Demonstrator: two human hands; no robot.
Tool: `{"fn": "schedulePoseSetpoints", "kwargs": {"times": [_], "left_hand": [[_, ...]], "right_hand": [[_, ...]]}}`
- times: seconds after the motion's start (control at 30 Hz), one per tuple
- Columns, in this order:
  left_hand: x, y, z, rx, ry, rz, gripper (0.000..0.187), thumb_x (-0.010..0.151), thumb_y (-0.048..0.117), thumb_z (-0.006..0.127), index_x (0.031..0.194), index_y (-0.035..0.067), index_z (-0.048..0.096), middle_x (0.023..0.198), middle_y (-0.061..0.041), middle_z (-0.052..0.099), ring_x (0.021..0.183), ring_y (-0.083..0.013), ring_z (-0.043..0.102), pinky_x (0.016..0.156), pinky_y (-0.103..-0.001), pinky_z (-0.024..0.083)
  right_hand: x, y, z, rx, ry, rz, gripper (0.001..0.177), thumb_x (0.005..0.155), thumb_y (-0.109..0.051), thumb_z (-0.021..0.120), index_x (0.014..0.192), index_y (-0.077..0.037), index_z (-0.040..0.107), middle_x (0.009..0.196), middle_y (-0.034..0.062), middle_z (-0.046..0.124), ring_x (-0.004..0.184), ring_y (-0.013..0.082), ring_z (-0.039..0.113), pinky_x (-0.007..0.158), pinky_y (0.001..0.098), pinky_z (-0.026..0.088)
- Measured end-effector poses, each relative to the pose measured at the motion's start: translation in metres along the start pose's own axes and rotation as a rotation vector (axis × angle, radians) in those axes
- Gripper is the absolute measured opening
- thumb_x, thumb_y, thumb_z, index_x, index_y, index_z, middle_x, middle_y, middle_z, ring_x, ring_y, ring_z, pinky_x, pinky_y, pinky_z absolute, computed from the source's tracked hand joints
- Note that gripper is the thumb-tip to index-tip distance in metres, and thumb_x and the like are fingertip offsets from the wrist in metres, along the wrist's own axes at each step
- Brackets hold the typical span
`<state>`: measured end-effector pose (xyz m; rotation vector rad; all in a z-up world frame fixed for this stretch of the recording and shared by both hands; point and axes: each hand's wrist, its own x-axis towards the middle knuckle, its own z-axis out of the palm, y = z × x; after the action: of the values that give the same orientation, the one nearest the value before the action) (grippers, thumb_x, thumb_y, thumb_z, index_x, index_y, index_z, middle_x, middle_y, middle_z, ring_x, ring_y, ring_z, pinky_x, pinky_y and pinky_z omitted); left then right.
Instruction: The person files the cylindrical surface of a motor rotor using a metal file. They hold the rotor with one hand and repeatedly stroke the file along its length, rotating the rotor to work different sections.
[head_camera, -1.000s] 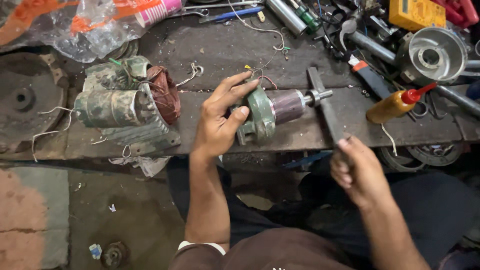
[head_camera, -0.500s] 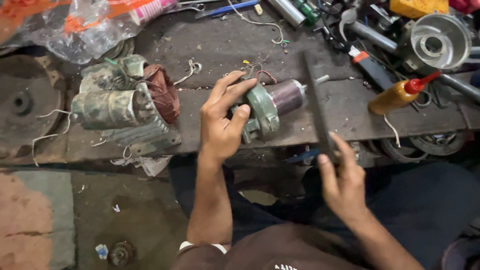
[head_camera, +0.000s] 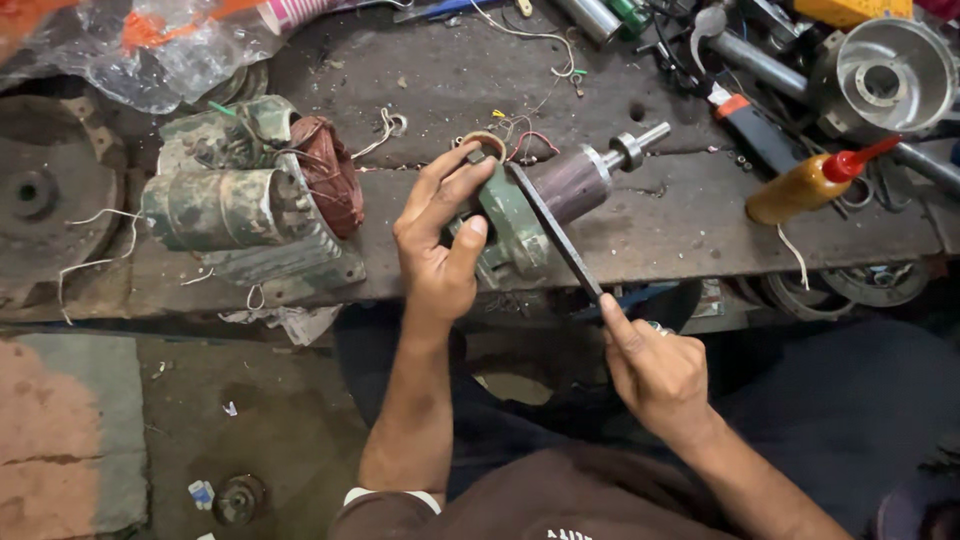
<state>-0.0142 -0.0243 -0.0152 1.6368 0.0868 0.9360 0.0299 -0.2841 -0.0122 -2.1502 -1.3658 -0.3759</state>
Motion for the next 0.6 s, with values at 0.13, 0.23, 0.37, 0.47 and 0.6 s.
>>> {"fn": "schedulePoseSetpoints", "kwargs": {"times": [0.13,0.23,0.37,0.47,0.6], "left_hand": [[0.000,0.003,0.003,0.029,0.004,0.014,0.041,0.099,0.023,0.060,0.133,0.003,0.069,0.141,-0.019,0.063,0.132,-0.0297,0.064,0.116,-0.038,0.048],[-0.002,0.006,0.007,0.043,0.028,-0.004,0.039,0.099,0.023,0.061,0.132,0.003,0.069,0.144,-0.020,0.062,0.131,-0.0305,0.065,0.116,-0.038,0.049],[-0.004,0.010,0.009,0.133,0.032,0.005,0.040,0.101,0.026,0.062,0.132,0.002,0.069,0.144,-0.020,0.063,0.135,-0.0320,0.065,0.119,-0.040,0.049],[0.003,0.014,0.009,0.142,0.022,0.018,0.040,0.101,0.028,0.062,0.130,0.001,0.069,0.142,-0.021,0.063,0.135,-0.0333,0.064,0.118,-0.041,0.048],[0.006,0.013,0.010,0.116,-0.005,0.014,0.041,0.100,0.026,0.060,0.130,-0.001,0.068,0.141,-0.023,0.062,0.133,-0.0350,0.063,0.117,-0.042,0.047]], "right_hand": [[0.002,-0.003,-0.001,-0.096,0.002,0.005,0.061,0.083,0.010,0.073,0.141,-0.002,0.060,0.066,0.0074,0.045,0.051,0.0233,0.048,0.050,0.0398,0.040],[0.010,-0.003,0.001,-0.160,0.007,0.013,0.062,0.082,0.008,0.074,0.141,-0.005,0.061,0.066,0.0074,0.045,0.050,0.0232,0.048,0.050,0.0398,0.041],[0.018,-0.002,0.008,-0.186,0.000,0.009,0.064,0.082,0.005,0.072,0.143,-0.007,0.060,0.070,0.0073,0.049,0.053,0.0230,0.051,0.050,0.0391,0.042],[0.017,0.000,0.002,-0.124,-0.015,0.029,0.064,0.082,0.005,0.072,0.143,-0.005,0.059,0.067,0.0061,0.048,0.053,0.0215,0.053,0.048,0.0386,0.042],[-0.001,-0.003,-0.014,-0.070,-0.072,0.070,0.069,0.075,0.004,0.070,0.142,-0.005,0.058,0.064,0.0049,0.048,0.049,0.0205,0.052,0.046,0.0384,0.043]]}}
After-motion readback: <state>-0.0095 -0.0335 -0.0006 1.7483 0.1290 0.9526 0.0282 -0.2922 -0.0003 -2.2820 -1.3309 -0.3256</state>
